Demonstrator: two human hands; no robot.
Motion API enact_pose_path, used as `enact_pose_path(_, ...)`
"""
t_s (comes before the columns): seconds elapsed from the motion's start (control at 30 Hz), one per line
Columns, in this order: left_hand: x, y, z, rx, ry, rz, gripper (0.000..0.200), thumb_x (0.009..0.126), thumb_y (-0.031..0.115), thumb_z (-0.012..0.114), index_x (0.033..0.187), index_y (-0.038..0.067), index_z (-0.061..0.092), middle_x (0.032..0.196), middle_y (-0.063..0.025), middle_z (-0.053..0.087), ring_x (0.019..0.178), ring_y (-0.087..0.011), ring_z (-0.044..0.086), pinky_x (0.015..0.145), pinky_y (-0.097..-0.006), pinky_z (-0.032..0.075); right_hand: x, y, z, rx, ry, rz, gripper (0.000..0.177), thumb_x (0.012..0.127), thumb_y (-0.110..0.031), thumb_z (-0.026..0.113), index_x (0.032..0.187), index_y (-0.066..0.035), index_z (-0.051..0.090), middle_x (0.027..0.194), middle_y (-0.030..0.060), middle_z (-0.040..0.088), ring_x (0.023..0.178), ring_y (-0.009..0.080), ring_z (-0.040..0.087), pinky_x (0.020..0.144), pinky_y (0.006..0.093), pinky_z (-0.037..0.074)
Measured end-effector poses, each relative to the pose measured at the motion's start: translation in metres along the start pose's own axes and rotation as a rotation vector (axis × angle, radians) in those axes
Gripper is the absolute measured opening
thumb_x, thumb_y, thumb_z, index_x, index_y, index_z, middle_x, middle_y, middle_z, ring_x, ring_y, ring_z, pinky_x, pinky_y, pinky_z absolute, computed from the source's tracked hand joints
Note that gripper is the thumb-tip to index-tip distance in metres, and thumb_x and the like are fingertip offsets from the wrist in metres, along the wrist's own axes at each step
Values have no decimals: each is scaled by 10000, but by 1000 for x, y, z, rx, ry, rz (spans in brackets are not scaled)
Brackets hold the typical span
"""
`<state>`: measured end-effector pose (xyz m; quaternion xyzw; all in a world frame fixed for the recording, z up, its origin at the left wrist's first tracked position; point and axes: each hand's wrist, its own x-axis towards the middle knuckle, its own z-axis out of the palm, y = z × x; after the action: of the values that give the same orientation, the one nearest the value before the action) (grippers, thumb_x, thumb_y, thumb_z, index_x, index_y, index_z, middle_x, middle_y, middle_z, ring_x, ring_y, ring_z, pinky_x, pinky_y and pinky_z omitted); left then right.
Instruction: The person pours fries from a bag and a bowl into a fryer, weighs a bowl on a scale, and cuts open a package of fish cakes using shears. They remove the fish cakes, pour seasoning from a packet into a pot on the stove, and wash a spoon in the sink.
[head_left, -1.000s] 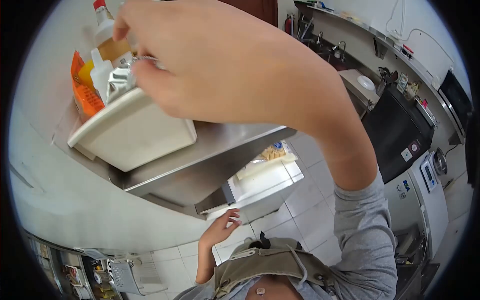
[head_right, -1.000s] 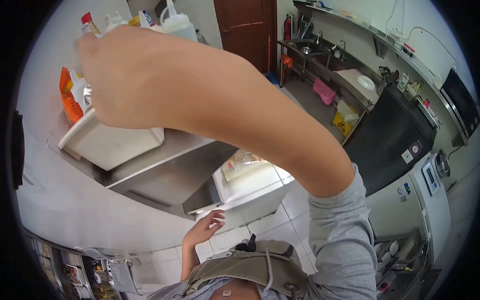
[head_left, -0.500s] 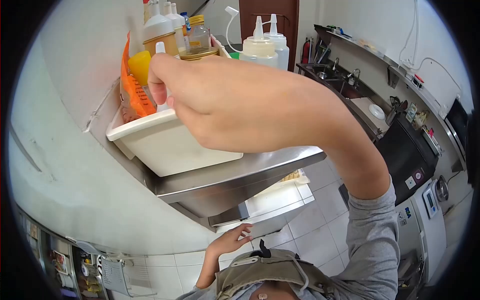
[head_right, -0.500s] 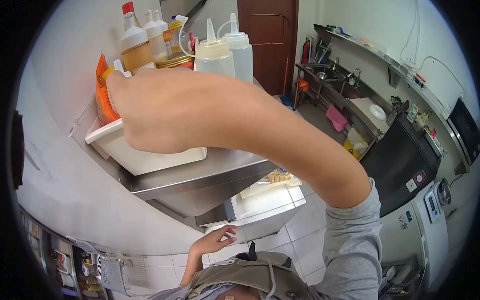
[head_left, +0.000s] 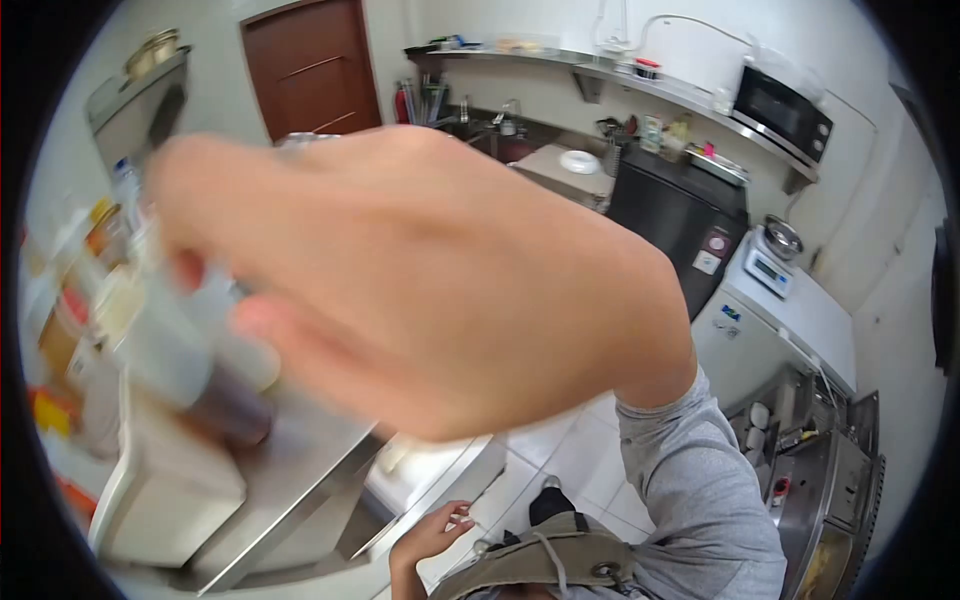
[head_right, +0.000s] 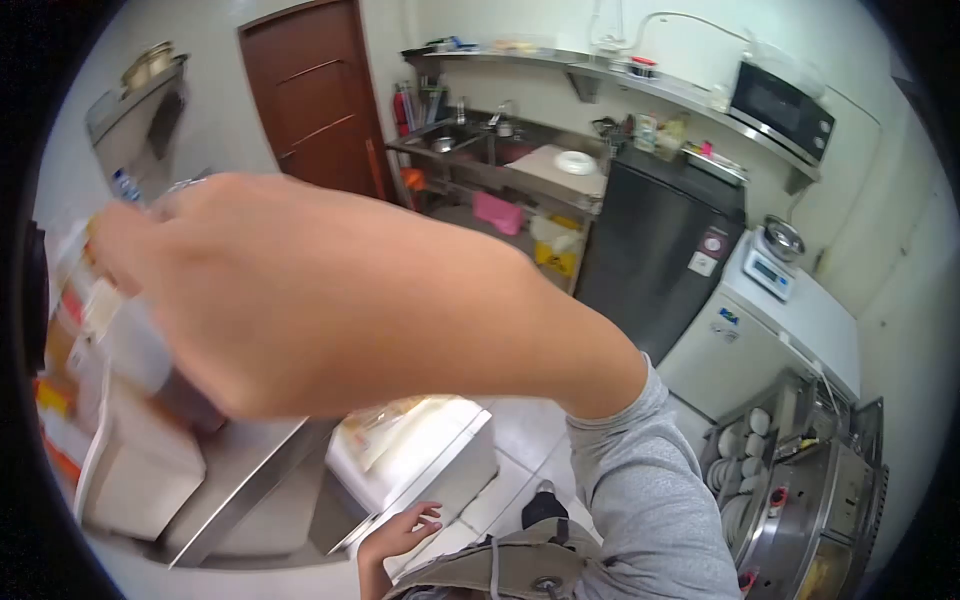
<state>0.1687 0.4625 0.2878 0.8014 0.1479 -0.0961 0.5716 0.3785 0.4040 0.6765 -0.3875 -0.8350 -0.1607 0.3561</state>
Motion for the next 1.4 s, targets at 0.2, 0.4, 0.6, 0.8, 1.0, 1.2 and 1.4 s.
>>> enact_pose_path(0.2,148,35,24,61,-245,-11,453,867,298,552,1196,4,448,1077,-148,570,965,-229,566,810,-322,449,-154,102,-67,-81,-198,507,200,827,-49,497,1018,-27,444,827,148,561,743,322,570,636,373,449)
enact_pose_path(0.4,296,106,32,166,-165,144,483,865,364,510,1188,10,452,1103,-208,545,996,-300,555,830,-365,443,-286,157,-113,-121,-678,1043,220,869,-166,489,1032,-25,445,798,185,584,769,369,570,674,428,453)
enact_pose_path(0.6,393,127,-4,172,-237,126,466,869,363,513,1170,10,470,1076,-187,556,976,-288,559,835,-355,444,-350,247,-110,194,-752,1132,297,889,-241,460,1077,-11,453,829,216,607,818,378,579,733,424,458)
enact_pose_path(0.8,494,82,-78,240,-3,-170,492,818,384,542,1130,6,502,1035,-210,574,969,-332,558,834,-380,439,-403,405,-67,428,-737,1242,309,907,-294,454,1119,-69,466,889,172,609,824,330,588,719,378,464)
enact_pose_path(1.0,627,49,-196,357,157,-319,495,797,385,561,1127,21,505,1014,-224,576,968,-351,550,824,-411,440,-547,591,7,545,-428,1424,415,883,-341,495,1175,-54,427,873,138,609,748,224,612,668,330,476)
enact_pose_path(1.2,761,141,-322,441,304,-132,435,822,333,548,1123,23,502,1064,-210,560,974,-348,545,827,-404,437,-715,740,64,459,1325,2261,674,830,-457,533,1293,-28,296,1195,144,425,801,241,595,720,368,488)
enact_pose_path(1.4,906,126,-367,304,101,15,427,835,330,549,1126,21,504,1060,-190,569,975,-317,553,831,-376,440,-784,787,55,740,1241,2262,256,903,-341,461,782,-120,507,550,-35,444,508,95,472,505,243,392)
